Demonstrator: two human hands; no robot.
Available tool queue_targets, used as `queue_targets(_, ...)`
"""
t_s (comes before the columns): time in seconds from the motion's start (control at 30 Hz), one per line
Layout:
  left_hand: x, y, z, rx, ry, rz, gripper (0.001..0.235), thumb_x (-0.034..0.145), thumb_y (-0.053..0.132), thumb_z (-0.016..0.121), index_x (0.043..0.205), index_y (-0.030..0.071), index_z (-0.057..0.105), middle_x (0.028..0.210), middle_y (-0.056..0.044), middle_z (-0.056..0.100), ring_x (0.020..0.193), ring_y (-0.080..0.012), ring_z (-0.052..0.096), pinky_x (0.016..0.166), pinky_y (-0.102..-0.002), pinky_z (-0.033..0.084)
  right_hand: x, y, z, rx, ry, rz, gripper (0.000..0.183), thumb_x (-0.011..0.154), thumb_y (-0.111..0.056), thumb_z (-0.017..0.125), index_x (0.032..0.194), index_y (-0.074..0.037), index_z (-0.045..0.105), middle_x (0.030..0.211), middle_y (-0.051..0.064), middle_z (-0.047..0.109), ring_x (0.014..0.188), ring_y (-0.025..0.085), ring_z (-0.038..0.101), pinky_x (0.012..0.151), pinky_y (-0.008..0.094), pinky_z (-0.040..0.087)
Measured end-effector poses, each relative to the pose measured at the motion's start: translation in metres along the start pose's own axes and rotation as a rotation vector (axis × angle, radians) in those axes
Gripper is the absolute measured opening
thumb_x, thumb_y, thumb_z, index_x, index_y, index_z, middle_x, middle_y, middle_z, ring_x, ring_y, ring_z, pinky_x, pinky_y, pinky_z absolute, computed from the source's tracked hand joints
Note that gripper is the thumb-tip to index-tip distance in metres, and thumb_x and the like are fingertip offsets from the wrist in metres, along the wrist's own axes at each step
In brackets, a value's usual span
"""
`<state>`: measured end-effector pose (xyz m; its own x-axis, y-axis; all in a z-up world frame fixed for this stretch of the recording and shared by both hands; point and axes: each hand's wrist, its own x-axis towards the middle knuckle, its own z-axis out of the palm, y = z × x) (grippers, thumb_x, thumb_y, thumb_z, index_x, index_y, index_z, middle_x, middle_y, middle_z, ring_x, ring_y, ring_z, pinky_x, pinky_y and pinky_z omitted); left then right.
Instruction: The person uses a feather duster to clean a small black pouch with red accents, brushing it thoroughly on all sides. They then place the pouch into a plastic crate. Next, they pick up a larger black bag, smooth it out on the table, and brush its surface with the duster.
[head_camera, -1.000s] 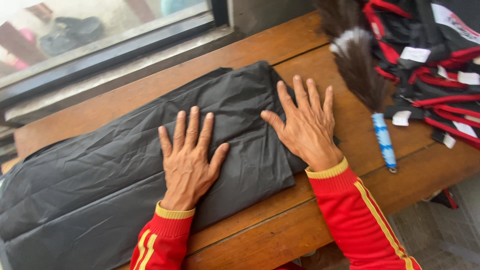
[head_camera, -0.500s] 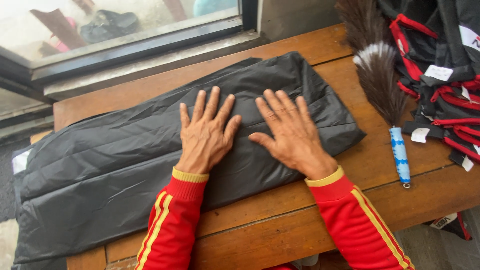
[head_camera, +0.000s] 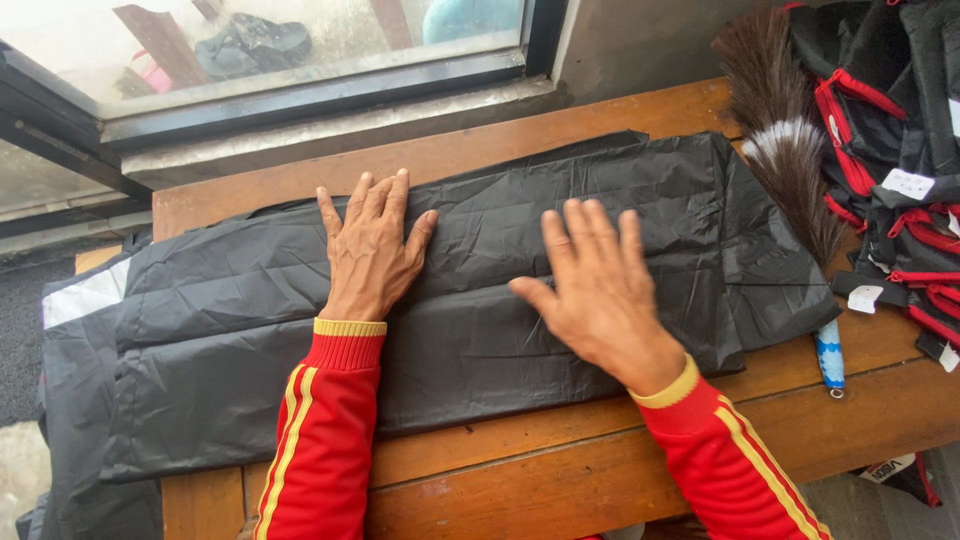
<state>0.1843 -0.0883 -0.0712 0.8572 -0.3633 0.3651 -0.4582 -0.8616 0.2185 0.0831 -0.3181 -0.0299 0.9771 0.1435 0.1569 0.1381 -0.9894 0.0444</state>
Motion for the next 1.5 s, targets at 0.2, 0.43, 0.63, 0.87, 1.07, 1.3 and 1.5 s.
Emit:
queue_targets(0.2, 0.003, -0.028, 0.025, -0.010, 0.149, 0.011, 0.033, 0.091, 0.041, 0.064, 0.115, 0.020, 0.066, 0.102, 0.000, 0.060, 0.105, -0.0222, 0.060, 0.114, -0.057, 0.017, 0.026, -0.022, 0.012, 0.216, -0.079, -0.043, 0.083, 0.091, -0.065, 0.041, 0.144, -0.001, 0.037, 0.147, 0.030, 0.033, 0.139, 0.043, 0.027, 0.111, 0.061, 0.013)
queue_targets(0.43, -0.003, -0.031, 0.020, -0.087, 0.223, 0.080, 0.018, 0.092, 0.026, 0.064, 0.107, 0.017, 0.066, 0.092, -0.001, 0.057, 0.100, -0.0226, 0.061, 0.111, -0.052, 0.025, 0.039, -0.032, 0.002, 0.171, -0.230, -0.030, 0.085, 0.091, -0.069, 0.035, 0.144, -0.003, 0.036, 0.147, 0.030, 0.030, 0.139, 0.043, 0.027, 0.105, 0.065, 0.019)
queue_targets(0.63, -0.019, -0.031, -0.006, 0.010, 0.091, 0.093, 0.021, 0.088, 0.019, 0.066, 0.109, 0.017, 0.065, 0.098, -0.002, 0.058, 0.110, -0.0231, 0.060, 0.113, -0.052, 0.024, 0.034, -0.058, -0.007, 0.071, -0.311, -0.049, 0.084, 0.090, -0.069, 0.033, 0.142, -0.004, 0.038, 0.144, 0.031, 0.034, 0.135, 0.044, 0.031, 0.095, 0.068, 0.030)
queue_targets(0.87, -0.005, 0.054, -0.001, -0.309, 0.012, -0.004, 0.049, 0.101, 0.045, 0.042, 0.130, 0.009, 0.057, 0.133, -0.015, 0.055, 0.132, -0.0344, 0.043, 0.111, -0.060, 0.014, 0.034, -0.057, 0.059, 0.035, 0.131, -0.110, 0.049, 0.083, -0.029, 0.043, 0.122, -0.005, 0.058, 0.132, 0.018, 0.050, 0.113, 0.033, 0.048, 0.072, 0.043, 0.036)
queue_targets(1.07, -0.009, 0.046, 0.027, -0.173, 0.054, 0.016, 0.058, 0.102, 0.051, 0.036, 0.141, 0.010, 0.047, 0.145, -0.010, 0.046, 0.137, -0.0280, 0.038, 0.113, -0.056, 0.012, 0.038, -0.041, 0.046, 0.229, 0.228, -0.160, 0.050, 0.094, -0.032, 0.043, 0.140, -0.013, 0.047, 0.146, 0.010, 0.044, 0.134, 0.027, 0.040, 0.110, 0.050, 0.025)
queue_targets(1.3, -0.010, 0.052, 0.022, -0.150, -0.010, 0.018, 0.063, 0.102, 0.052, 0.034, 0.144, 0.006, 0.043, 0.149, -0.013, 0.040, 0.141, -0.0294, 0.031, 0.114, -0.056, 0.007, 0.059, 0.021, 0.043, 0.225, 0.016, -0.056, 0.057, 0.102, -0.048, 0.034, 0.148, -0.014, 0.039, 0.150, 0.019, 0.036, 0.137, 0.037, 0.035, 0.108, 0.059, 0.023)
queue_targets(1.5, -0.009, 0.053, 0.022, -0.147, -0.036, 0.021, 0.065, 0.101, 0.053, 0.035, 0.144, 0.006, 0.042, 0.150, -0.014, 0.039, 0.141, -0.0311, 0.030, 0.114, -0.057, 0.004, 0.060, 0.064, 0.041, 0.334, -0.097, 0.244, 0.061, 0.103, -0.052, 0.029, 0.152, -0.015, 0.028, 0.156, 0.014, 0.023, 0.144, 0.034, 0.020, 0.112, 0.060, 0.007)
